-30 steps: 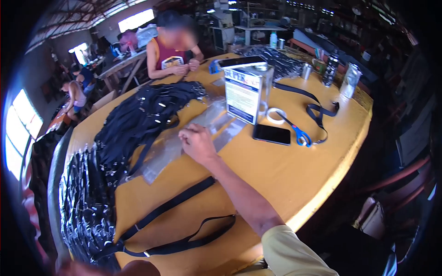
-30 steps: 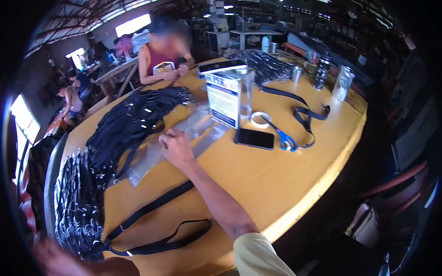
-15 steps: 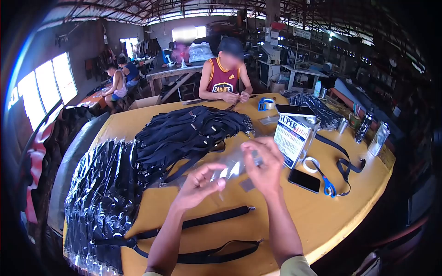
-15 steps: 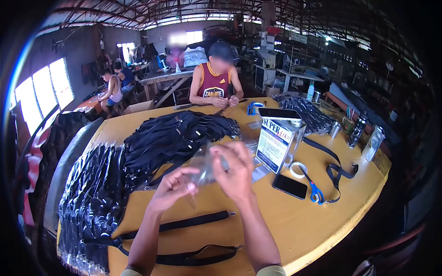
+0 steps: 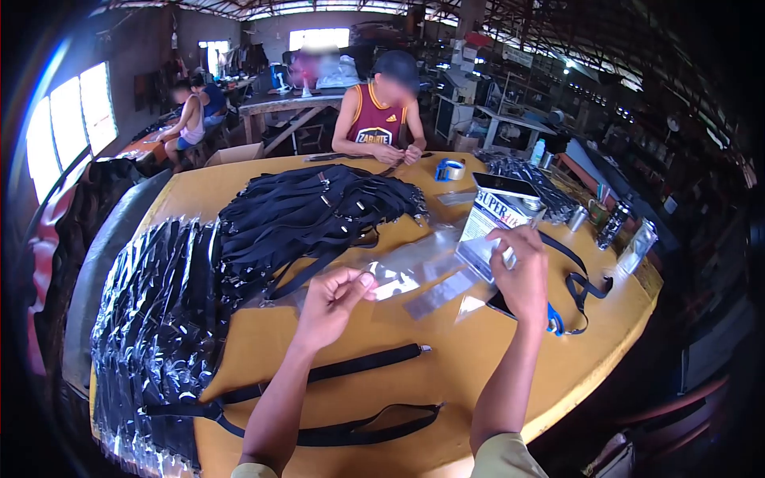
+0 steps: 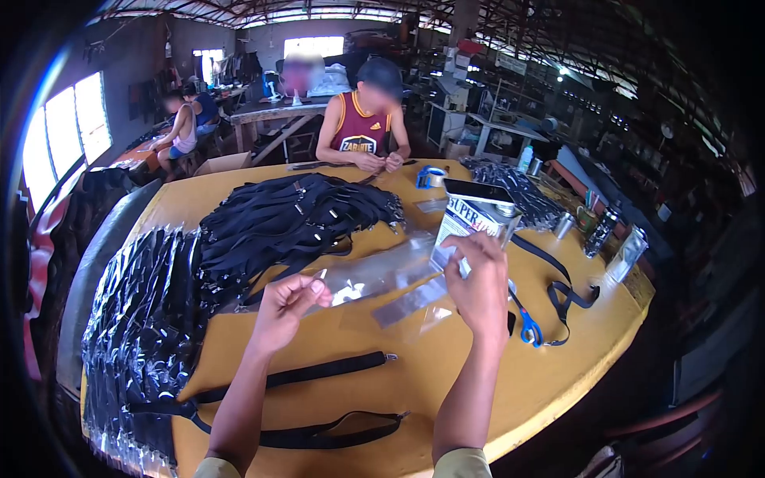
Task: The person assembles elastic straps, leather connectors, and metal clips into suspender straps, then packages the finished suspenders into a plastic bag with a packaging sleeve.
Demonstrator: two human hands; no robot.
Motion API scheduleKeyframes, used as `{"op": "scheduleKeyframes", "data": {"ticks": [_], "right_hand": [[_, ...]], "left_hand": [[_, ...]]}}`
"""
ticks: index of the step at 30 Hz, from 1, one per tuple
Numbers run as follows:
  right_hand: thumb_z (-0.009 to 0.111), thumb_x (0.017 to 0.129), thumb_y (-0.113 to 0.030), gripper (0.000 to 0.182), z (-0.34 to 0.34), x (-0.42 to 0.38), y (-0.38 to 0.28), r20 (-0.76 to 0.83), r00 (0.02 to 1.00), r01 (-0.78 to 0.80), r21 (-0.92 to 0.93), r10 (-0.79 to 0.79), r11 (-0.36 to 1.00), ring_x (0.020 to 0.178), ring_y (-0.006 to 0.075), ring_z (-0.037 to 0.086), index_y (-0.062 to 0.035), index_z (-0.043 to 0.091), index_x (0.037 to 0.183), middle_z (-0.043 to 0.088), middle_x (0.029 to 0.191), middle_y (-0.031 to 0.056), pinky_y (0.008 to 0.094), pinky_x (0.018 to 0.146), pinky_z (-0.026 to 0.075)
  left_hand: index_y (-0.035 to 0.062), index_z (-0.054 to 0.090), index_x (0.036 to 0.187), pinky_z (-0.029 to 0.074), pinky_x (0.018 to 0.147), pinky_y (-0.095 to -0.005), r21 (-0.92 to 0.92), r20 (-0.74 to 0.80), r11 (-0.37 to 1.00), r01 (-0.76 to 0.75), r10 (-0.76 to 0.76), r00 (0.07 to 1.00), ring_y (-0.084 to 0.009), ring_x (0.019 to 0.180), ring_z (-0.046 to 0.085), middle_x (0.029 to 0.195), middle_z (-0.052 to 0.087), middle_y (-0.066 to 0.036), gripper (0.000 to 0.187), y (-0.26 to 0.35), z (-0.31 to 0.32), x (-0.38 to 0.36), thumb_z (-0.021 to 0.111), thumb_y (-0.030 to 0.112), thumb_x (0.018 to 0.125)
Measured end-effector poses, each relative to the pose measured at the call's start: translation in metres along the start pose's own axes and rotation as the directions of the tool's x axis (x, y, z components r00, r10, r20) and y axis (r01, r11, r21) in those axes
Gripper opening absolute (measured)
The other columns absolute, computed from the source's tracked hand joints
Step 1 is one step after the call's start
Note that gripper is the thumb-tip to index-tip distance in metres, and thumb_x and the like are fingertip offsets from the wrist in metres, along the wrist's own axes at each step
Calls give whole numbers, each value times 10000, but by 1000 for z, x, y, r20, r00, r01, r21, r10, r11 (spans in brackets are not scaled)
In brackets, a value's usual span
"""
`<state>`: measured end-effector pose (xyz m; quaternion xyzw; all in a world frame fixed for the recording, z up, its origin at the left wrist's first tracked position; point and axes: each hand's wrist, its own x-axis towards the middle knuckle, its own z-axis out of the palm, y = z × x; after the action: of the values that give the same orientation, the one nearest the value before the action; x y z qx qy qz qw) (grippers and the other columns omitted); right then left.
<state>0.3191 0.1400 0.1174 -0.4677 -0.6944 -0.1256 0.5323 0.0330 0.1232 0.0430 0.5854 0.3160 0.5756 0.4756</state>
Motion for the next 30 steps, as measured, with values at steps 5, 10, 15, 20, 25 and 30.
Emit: {"op": "scheduleKeyframes", "data": {"ticks": [5, 10, 15, 20, 25, 30], "right_hand": [[753, 762, -93, 561, -26, -6, -1, 665, 745, -142, 85, 49, 986, 1158, 340, 598, -99, 623, 1308, 631, 1195, 155, 408, 1024, 459], [767, 914, -260, 559, 43, -14, -24, 634, 732, -427, 712, -249, 558, 1261, 208, 553, -48, 550, 1384, 605, 1327, 115, 374, 1036, 457], [741, 944, -201, 461, 79, -24, -38, 724, 639, -639, 688, -262, 343, 1072, 122, 608, -36, 572, 1340, 669, 1164, 68, 300, 890, 497], [746, 926, -105, 377, 88, -26, -28, 655, 706, -587, 754, -271, 294, 815, 40, 594, -40, 611, 1271, 695, 930, -1, 225, 687, 458], [748, 910, -70, 370, 79, -22, -26, 689, 698, -597, 710, -195, 374, 751, 30, 562, -38, 621, 1256, 690, 863, -9, 223, 648, 429], [746, 906, -61, 368, 73, -20, -27, 689, 705, -585, 699, -168, 412, 735, 22, 543, -35, 622, 1251, 691, 850, -8, 222, 643, 418]], "left_hand": [[-31, 667, 974, 510, 697, -287, 588, -3, 780, -215, 268, 964, -150, 738, 650, 813, 680, -101, 242, 11, 13, -9, 589, 189, 1037], [-20, 653, 946, 478, 596, -317, 603, 19, 768, -216, 257, 966, -179, 655, 635, 779, 632, -118, 253, 11, 25, -12, 580, 204, 1037], [-20, 607, 901, 469, 548, -344, 611, 46, 759, -223, 248, 968, -209, 602, 636, 774, 607, -134, 257, 8, 17, -12, 571, 195, 1036], [-16, 576, 824, 417, 490, -330, 655, 15, 729, -200, 251, 968, -189, 513, 590, 690, 559, -131, 353, -8, 10, -8, 561, 257, 1048], [-13, 592, 814, 428, 525, -285, 571, -6, 817, -81, 102, 995, -129, 594, 617, 708, 593, -98, 389, -4, 10, -13, 558, 291, 1054], [-13, 619, 890, 460, 568, -272, 285, -58, 953, -98, 119, 991, -108, 688, 645, 814, 634, -82, 336, 7, 31, -10, 541, 263, 1064]]}}
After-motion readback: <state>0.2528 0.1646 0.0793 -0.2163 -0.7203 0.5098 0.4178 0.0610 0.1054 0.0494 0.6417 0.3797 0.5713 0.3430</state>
